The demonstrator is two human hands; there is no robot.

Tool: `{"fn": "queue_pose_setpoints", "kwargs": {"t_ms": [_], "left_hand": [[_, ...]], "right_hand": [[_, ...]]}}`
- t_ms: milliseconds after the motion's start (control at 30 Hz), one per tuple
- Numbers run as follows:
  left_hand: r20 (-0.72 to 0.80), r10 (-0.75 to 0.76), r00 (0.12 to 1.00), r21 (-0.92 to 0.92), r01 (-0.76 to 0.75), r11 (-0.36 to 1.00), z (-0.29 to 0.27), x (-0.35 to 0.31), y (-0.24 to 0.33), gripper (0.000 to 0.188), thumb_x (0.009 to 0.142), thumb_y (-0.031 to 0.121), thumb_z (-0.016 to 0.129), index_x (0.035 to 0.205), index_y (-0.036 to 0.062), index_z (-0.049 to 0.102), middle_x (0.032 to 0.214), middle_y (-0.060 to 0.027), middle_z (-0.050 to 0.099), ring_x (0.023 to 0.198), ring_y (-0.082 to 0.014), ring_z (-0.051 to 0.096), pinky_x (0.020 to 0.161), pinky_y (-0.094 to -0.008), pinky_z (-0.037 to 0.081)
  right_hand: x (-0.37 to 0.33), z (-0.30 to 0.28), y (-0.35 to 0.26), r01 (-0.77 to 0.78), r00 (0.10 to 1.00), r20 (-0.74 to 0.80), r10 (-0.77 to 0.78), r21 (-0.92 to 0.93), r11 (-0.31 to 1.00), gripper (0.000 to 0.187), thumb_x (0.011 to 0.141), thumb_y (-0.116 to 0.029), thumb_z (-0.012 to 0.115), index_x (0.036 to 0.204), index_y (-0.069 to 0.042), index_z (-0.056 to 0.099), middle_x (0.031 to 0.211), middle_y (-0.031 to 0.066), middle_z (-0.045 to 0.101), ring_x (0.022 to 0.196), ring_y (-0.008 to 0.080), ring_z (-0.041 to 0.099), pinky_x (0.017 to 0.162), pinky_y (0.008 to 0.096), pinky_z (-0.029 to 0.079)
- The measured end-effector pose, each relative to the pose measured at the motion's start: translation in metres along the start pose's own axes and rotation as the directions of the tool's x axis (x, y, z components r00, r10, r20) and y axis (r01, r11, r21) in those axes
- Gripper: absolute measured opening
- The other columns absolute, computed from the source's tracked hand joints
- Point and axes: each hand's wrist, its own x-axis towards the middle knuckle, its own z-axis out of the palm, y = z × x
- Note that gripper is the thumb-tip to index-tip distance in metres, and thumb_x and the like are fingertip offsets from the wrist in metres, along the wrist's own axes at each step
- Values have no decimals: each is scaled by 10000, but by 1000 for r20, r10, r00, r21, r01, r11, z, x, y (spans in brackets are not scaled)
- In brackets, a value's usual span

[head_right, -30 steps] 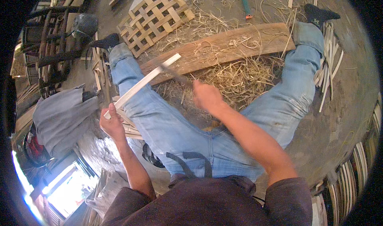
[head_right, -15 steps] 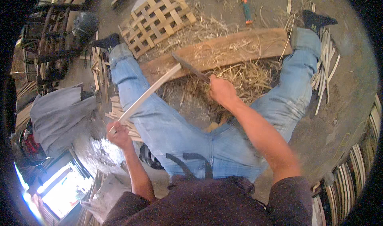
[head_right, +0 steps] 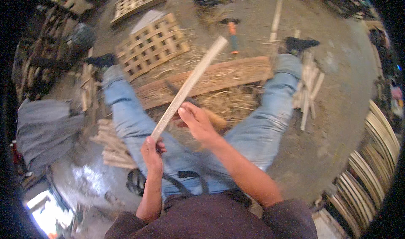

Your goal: The person sits on the floor and uses a knife to shave thin strips of wood, repeatedly scraping along the length of each piece. The person holds the wood in one hand and the knife in the other, producing wood shavings that fall onto the floor.

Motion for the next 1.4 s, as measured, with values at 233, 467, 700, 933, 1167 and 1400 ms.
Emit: {"fn": "queue_pose_setpoints", "kwargs": {"t_ms": [233, 467, 700, 933, 1167, 1400], "left_hand": [[779, 26, 627, 376, -499, 781, 46, 1, -25, 219, 890, 193, 638, 1040, 37, 672, 904, -125, 674, 758, -220, 644, 693, -319, 497], [788, -66, 612, 317, -312, 896, 53, 3, -31, 245, 938, 221, 586, 1067, 26, 659, 882, -95, 686, 805, -160, 647, 735, -306, 499], [703, -111, 703, 356, -212, 910, 37, 12, -25, 236, 949, 202, 566, 1067, 15, 648, 881, -90, 711, 790, -137, 662, 735, -285, 507], [729, -138, 670, 321, -156, 934, 42, 10, -28, 240, 965, 196, 544, 1102, 22, 634, 866, -60, 664, 785, -121, 615, 731, -275, 498], [694, -109, 711, 330, -180, 927, 31, 19, -26, 245, 955, 209, 553, 1092, 25, 636, 871, -88, 683, 807, -154, 655, 737, -299, 509], [719, -123, 684, 299, -145, 943, 51, 6, -28, 250, 945, 212, 567, 1091, 22, 637, 845, -77, 678, 778, -140, 646, 720, -291, 505]], "right_hand": [[-23, -138, -38, 480, 572, -755, -321, -9, 877, 176, 1002, -227, 461, 953, -73, 534, 772, 53, 568, 633, 188, 587, 635, 343, 540], [-127, -415, -88, -640, 128, -483, -866, -707, 300, 317, 904, -275, 558, 1055, 1, 603, 934, 196, 647, 879, 343, 622, 780, 420, 482], [-6, -201, -20, 23, 565, -237, -790, -953, 302, 171, 818, -75, 640, 983, -32, 652, 880, 114, 652, 836, 234, 629, 794, 330, 496], [19, -128, 89, -545, 740, -531, -414, -833, 93, 615, 766, -332, 723, 1245, -44, 468, 1219, 240, 512, 1130, 432, 501, 954, 478, 441], [13, -126, 26, -160, 617, -228, -753, -973, 164, 396, 815, -237, 678, 1106, -11, 534, 1117, 210, 517, 1107, 401, 494, 944, 477, 411], [-50, -423, -43, -604, 169, -905, -391, -409, 684, 509, 801, -242, 719, 1191, 42, 560, 1161, 200, 607, 1104, 322, 575, 946, 467, 450]]}}
